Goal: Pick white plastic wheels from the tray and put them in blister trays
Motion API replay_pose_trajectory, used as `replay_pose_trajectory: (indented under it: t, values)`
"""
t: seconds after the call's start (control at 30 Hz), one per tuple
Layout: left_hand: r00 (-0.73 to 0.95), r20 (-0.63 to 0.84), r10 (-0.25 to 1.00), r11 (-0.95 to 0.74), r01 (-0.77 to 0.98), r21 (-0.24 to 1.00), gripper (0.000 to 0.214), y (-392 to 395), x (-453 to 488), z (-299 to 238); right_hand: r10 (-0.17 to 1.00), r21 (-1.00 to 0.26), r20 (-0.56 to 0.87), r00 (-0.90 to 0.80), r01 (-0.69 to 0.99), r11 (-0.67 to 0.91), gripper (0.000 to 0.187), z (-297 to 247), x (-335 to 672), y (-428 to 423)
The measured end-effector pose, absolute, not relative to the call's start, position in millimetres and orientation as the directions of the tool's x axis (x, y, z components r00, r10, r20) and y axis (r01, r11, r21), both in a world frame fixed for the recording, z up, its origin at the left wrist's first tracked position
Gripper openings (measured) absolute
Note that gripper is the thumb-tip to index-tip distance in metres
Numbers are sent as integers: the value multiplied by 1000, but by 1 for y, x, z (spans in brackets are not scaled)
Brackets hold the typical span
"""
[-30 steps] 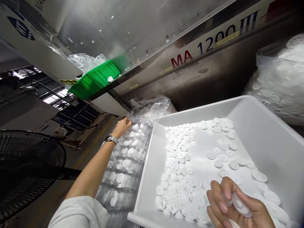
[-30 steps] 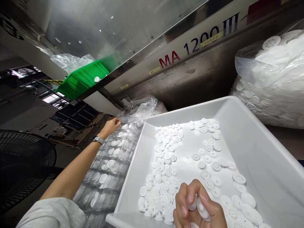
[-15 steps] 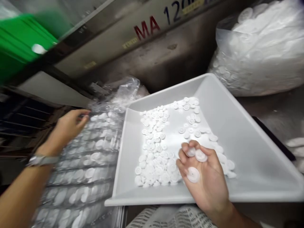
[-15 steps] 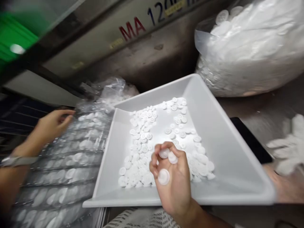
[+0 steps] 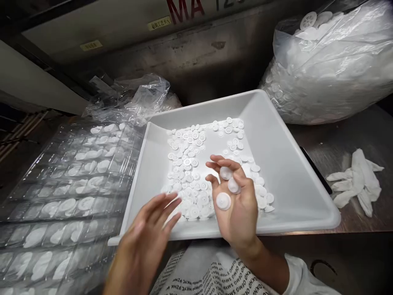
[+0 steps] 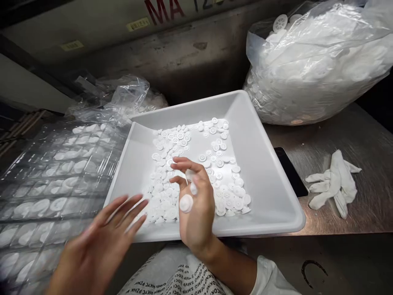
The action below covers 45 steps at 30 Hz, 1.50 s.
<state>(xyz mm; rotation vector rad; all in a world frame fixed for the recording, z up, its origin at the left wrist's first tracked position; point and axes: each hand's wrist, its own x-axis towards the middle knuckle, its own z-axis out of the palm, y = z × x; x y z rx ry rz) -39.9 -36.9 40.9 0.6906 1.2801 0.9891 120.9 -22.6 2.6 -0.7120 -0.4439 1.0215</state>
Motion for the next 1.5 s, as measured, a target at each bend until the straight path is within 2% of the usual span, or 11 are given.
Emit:
replay_pose_trajectory:
  t: [0.1,0.17,0.27,0.43,0.57,0.7,0.77,0.87,1.17,1.37,1.5]
  values:
    - [118,-635,763,602,-487,632,38,-17,9,38,838,-880,469,280,72,469,25,12,110,-25]
    - [180,-603,777,576,-588,568,41,-10,26,33,851,-760,524,30,468,451,25,17,103,-24]
    - [239,-477,846,502,-661,558,40,-12,35,21,881,-631,469,-64,673,385,29,19,96,-20]
    - [359,-398,844,529,-679,510,37,-17,30,7,804,-664,593,-50,534,523,33,17,98,-17]
    - [340,-548,764,610,-655,445,36,-7,16,13,808,-750,587,47,408,521,22,17,138,-34]
    - [288,-529,798,562,-675,479,57,-1,6,16,995,-572,63,-78,814,100,21,-3,195,-49]
    - [345,-508,789,592,-647,480,61,-1,4,15,943,-379,-294,-158,925,37,27,-16,211,-50]
    - [434,-492,755,649,-604,462,61,-1,1,13,865,-319,-457,-208,946,58,22,-27,213,-44]
    - [517,-476,712,692,-634,346,58,2,-8,7,840,-381,-496,-221,924,19,13,-18,211,-37]
    - [584,-448,677,728,-622,288,52,0,-8,5,996,-888,-55,-67,459,-18,15,16,187,-30]
    - [566,-456,687,719,-622,312,49,0,-5,4,999,-875,36,24,484,20,5,17,149,-23]
